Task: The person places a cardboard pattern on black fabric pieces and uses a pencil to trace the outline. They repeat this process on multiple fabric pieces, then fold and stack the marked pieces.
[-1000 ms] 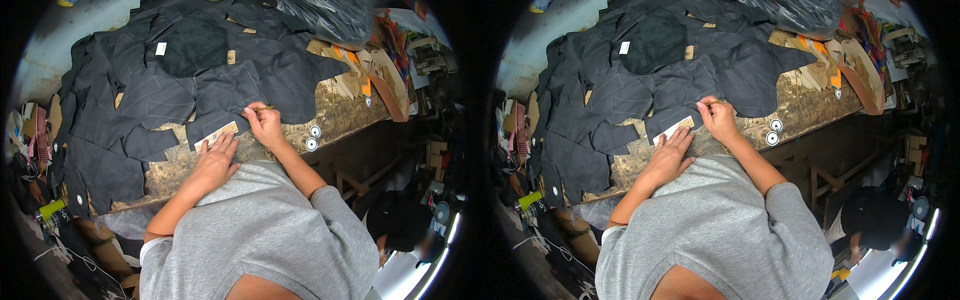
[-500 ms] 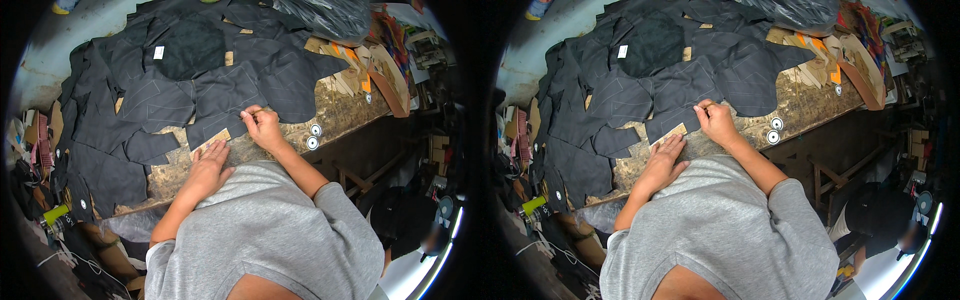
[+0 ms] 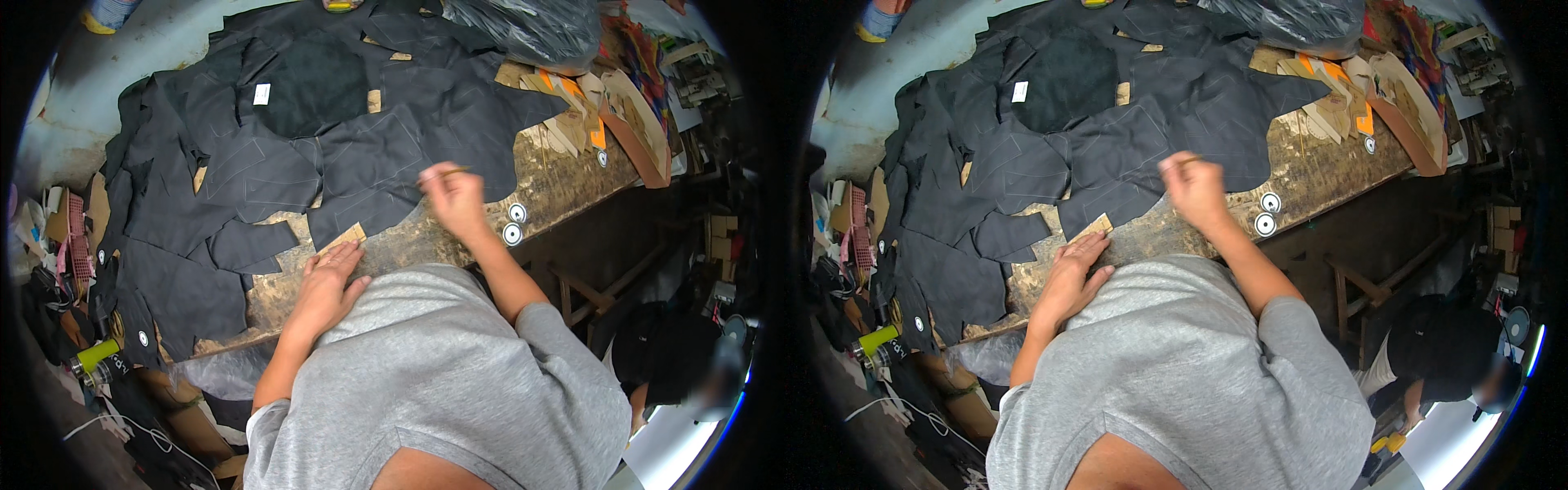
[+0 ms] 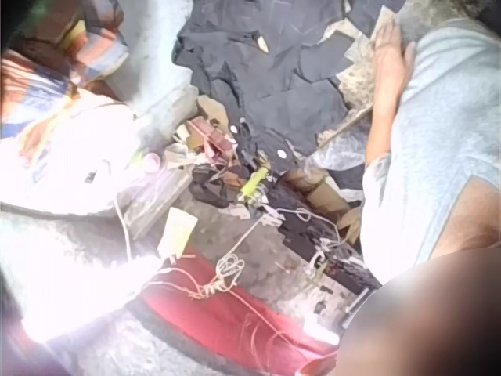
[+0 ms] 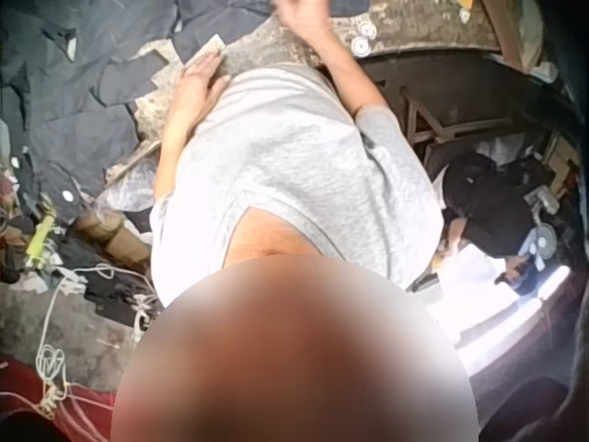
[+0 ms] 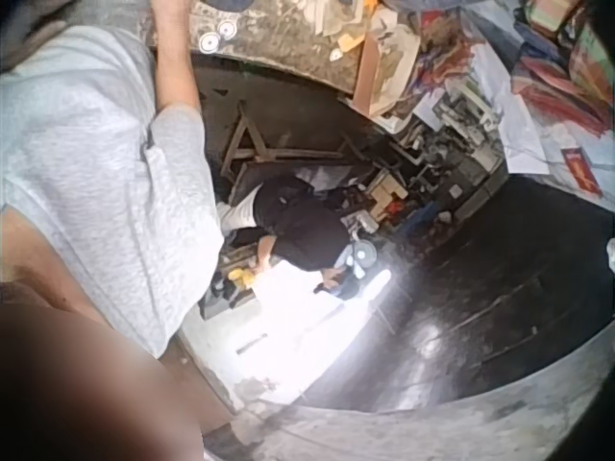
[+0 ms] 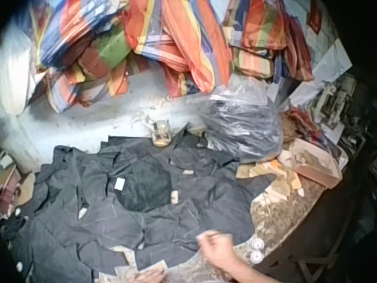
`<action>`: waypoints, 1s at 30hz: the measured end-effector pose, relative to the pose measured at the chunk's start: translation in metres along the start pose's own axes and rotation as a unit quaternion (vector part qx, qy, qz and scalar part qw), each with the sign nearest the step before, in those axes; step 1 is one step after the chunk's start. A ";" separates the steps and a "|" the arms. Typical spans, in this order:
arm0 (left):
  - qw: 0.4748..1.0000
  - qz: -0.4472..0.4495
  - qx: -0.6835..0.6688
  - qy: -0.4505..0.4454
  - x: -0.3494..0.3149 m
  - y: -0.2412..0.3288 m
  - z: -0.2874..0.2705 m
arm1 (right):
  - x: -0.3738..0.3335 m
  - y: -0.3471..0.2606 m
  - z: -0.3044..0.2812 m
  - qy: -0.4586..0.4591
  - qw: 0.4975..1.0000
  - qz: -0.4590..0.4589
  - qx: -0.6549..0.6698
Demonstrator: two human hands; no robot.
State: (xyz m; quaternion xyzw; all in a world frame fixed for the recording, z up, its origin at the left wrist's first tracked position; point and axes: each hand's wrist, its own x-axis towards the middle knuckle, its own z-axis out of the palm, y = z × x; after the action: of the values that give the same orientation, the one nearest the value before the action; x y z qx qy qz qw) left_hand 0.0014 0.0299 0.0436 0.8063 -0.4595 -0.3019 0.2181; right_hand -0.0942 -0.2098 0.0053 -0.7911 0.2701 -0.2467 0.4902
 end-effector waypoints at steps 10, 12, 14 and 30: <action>0.936 0.027 0.062 0.345 -0.001 -0.053 0.033 | 0.021 0.051 -0.069 0.196 0.909 0.093 -0.356; 0.935 0.031 0.028 0.351 -0.001 -0.057 0.036 | 0.024 0.043 -0.066 0.205 0.926 0.109 -0.298; 0.931 0.039 0.008 0.363 0.000 -0.059 0.035 | 0.032 0.026 -0.070 0.223 0.941 0.056 -0.249; 0.930 0.038 -0.008 0.364 0.000 -0.058 0.033 | 0.044 -0.044 -0.021 0.032 0.981 0.059 -0.182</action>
State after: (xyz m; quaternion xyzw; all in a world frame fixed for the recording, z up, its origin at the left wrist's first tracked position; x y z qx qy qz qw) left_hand 0.0142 0.0552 -0.0164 0.8409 -0.3764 0.0175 0.3885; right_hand -0.0676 -0.2362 0.0591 -0.8412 0.3726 -0.1896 0.3429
